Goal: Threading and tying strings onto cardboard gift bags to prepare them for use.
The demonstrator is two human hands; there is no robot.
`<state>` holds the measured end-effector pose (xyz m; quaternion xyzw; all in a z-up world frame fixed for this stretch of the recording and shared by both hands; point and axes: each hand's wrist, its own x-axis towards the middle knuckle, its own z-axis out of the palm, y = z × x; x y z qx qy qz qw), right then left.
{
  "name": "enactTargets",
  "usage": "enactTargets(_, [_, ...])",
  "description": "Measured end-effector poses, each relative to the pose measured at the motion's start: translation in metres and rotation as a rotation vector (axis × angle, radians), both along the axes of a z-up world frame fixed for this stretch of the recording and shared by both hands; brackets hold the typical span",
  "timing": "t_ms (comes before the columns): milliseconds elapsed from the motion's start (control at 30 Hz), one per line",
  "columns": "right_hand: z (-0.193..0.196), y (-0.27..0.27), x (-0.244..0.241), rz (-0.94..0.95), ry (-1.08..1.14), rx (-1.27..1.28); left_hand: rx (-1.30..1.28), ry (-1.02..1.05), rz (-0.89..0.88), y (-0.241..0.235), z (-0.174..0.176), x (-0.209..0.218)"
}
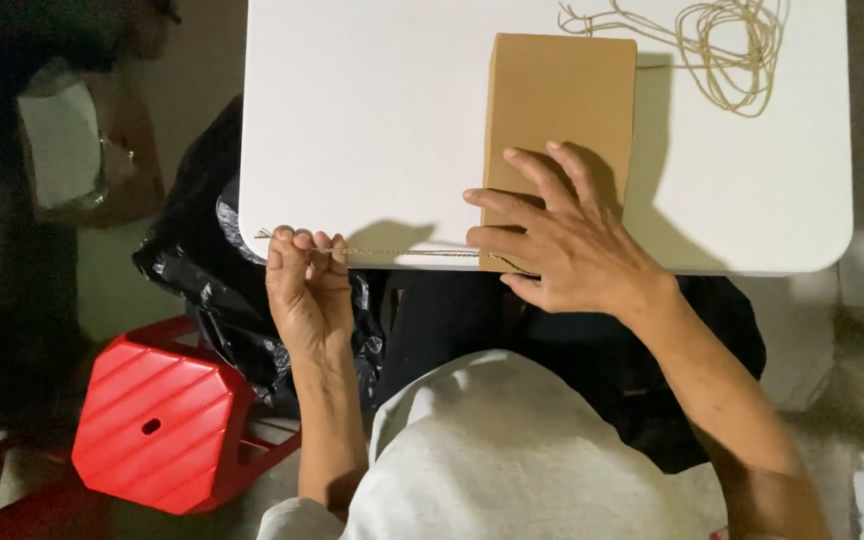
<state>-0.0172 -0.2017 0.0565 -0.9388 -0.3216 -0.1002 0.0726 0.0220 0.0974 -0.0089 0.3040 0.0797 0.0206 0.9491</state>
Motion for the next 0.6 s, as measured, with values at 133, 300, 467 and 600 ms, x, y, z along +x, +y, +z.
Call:
enactTargets(133, [0.008, 0.000, 0.004, 0.028, -0.034, 0.004, -0.003, 0.029, 0.014, 0.005, -0.006, 0.001])
enactTargets(300, [0.012, -0.001, 0.007, 0.056, -0.002, -0.003, -0.173, 0.118, 0.013, 0.017, -0.024, 0.004])
enactTargets(467, [0.007, -0.017, -0.015, -0.016, -0.029, 0.052, 0.010, 0.054, 0.011, 0.006, -0.006, 0.003])
enactTargets(600, [-0.025, -0.021, -0.060, -0.233, -0.224, 0.078, 0.363, -0.268, -0.049, -0.019, 0.004, -0.007])
